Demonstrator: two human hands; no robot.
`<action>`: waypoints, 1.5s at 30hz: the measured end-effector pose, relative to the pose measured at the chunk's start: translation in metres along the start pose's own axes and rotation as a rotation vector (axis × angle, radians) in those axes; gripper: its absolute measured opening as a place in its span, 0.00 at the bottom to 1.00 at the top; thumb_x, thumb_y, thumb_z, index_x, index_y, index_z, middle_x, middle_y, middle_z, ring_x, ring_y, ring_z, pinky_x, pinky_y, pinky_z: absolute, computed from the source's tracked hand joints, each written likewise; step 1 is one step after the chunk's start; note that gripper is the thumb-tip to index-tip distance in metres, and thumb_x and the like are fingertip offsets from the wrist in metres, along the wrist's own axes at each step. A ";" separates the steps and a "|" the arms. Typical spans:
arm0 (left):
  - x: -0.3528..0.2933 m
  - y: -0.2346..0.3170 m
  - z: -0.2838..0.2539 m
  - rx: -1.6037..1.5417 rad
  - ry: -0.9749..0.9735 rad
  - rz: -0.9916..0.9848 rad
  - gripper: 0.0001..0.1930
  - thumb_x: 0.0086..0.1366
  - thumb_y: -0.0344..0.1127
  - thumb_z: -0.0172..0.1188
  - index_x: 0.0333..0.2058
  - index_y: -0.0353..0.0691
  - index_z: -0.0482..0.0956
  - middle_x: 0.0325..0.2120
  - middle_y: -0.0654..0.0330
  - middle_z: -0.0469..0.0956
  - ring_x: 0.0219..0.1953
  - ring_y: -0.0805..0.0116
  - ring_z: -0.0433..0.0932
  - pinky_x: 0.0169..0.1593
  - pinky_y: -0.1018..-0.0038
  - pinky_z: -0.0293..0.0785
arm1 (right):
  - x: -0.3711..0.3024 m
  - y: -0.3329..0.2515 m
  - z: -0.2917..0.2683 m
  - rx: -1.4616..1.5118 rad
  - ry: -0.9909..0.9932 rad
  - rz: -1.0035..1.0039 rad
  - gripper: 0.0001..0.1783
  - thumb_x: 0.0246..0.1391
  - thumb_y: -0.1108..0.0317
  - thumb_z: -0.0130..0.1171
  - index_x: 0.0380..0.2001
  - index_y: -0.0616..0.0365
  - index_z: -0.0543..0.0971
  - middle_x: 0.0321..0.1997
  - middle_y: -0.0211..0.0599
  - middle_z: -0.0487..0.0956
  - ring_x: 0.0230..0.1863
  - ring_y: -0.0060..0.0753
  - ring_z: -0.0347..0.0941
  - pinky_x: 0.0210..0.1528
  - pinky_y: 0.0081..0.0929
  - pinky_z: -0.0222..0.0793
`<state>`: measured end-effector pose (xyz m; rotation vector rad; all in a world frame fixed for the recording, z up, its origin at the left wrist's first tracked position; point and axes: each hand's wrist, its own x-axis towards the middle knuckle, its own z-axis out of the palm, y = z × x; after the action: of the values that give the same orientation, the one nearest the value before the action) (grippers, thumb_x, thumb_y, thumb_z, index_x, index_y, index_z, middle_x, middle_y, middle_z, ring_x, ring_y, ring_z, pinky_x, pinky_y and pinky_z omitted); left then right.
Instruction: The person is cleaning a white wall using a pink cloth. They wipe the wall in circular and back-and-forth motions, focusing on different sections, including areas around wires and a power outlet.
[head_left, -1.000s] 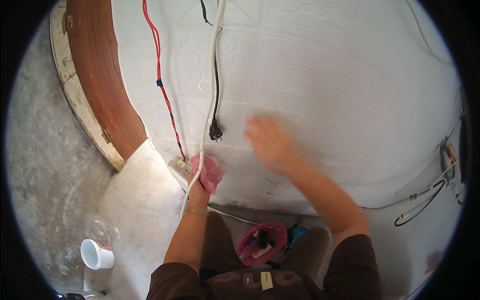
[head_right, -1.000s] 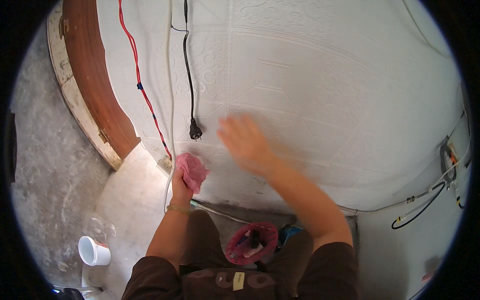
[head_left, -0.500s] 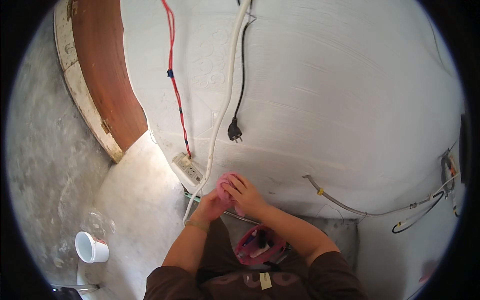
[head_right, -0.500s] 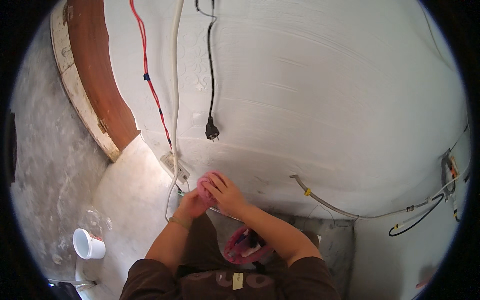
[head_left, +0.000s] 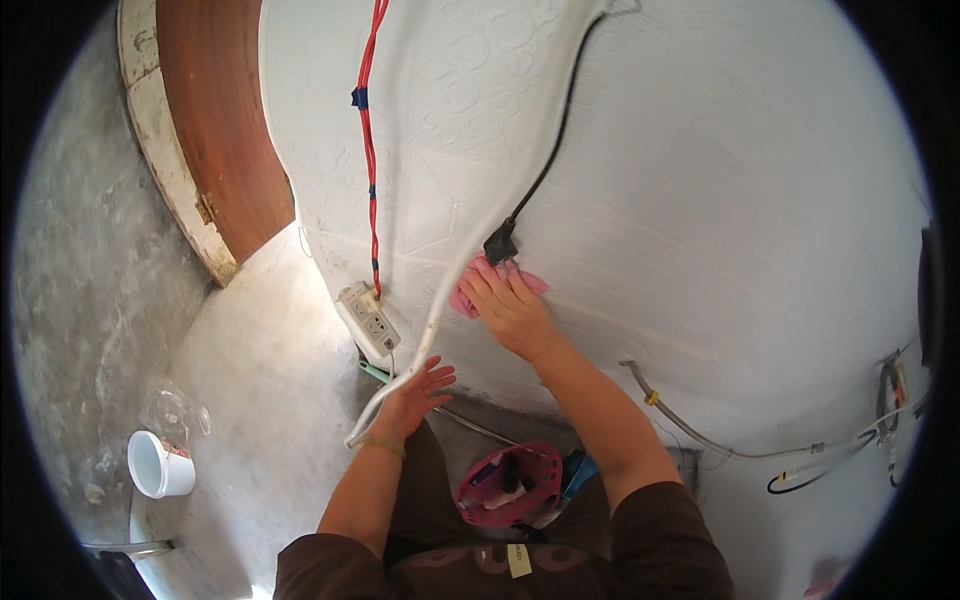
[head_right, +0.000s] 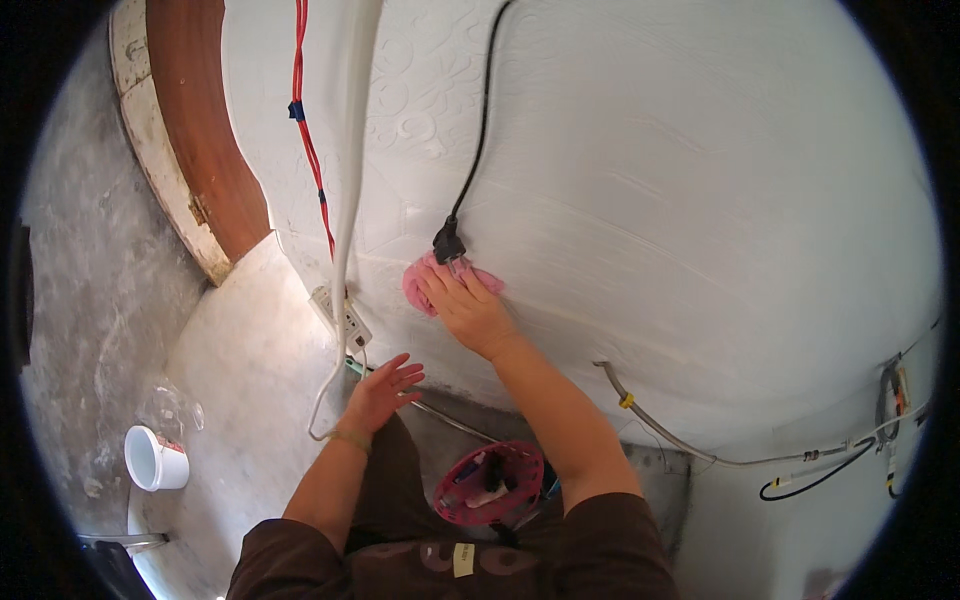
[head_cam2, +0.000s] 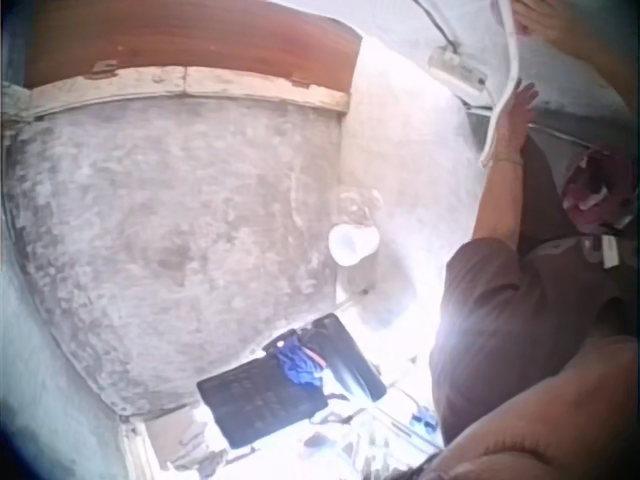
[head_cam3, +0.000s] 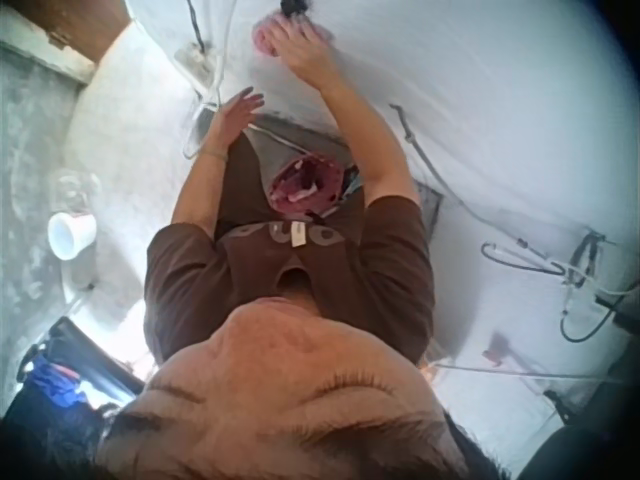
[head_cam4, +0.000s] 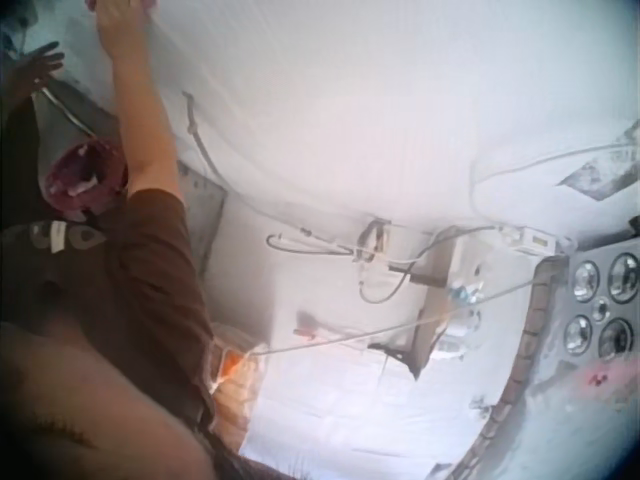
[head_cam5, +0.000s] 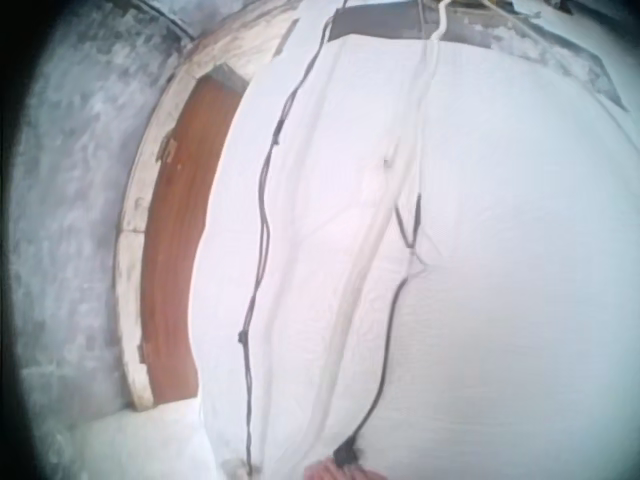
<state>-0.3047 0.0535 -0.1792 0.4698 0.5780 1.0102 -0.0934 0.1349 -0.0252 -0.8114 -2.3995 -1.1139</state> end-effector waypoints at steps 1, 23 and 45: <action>0.000 -0.004 -0.003 -0.016 0.001 0.004 0.29 0.69 0.48 0.52 0.64 0.40 0.63 0.59 0.50 0.70 0.61 0.55 0.68 0.59 0.54 0.66 | -0.003 -0.001 0.007 -0.012 -0.050 -0.005 0.25 0.56 0.66 0.48 0.57 0.58 0.73 0.67 0.38 0.67 0.68 0.37 0.61 0.67 0.37 0.58; 0.012 -0.024 -0.023 -0.027 0.044 0.026 0.29 0.67 0.47 0.57 0.62 0.40 0.64 0.55 0.51 0.74 0.57 0.57 0.73 0.58 0.55 0.70 | -0.011 -0.044 0.032 0.240 0.000 -0.187 0.24 0.51 0.66 0.53 0.50 0.65 0.77 0.61 0.43 0.73 0.65 0.41 0.66 0.67 0.39 0.58; 0.013 -0.023 -0.020 -0.176 0.097 0.048 0.24 0.70 0.37 0.52 0.62 0.35 0.64 0.47 0.50 0.78 0.48 0.55 0.79 0.49 0.57 0.76 | -0.060 -0.054 0.089 -0.091 -0.261 -0.450 0.30 0.55 0.66 0.45 0.61 0.66 0.67 0.66 0.48 0.66 0.68 0.45 0.59 0.71 0.37 0.52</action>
<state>-0.2973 0.0566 -0.2120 0.2808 0.5606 1.1237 -0.0898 0.1563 -0.1433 -0.4745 -2.8620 -1.3595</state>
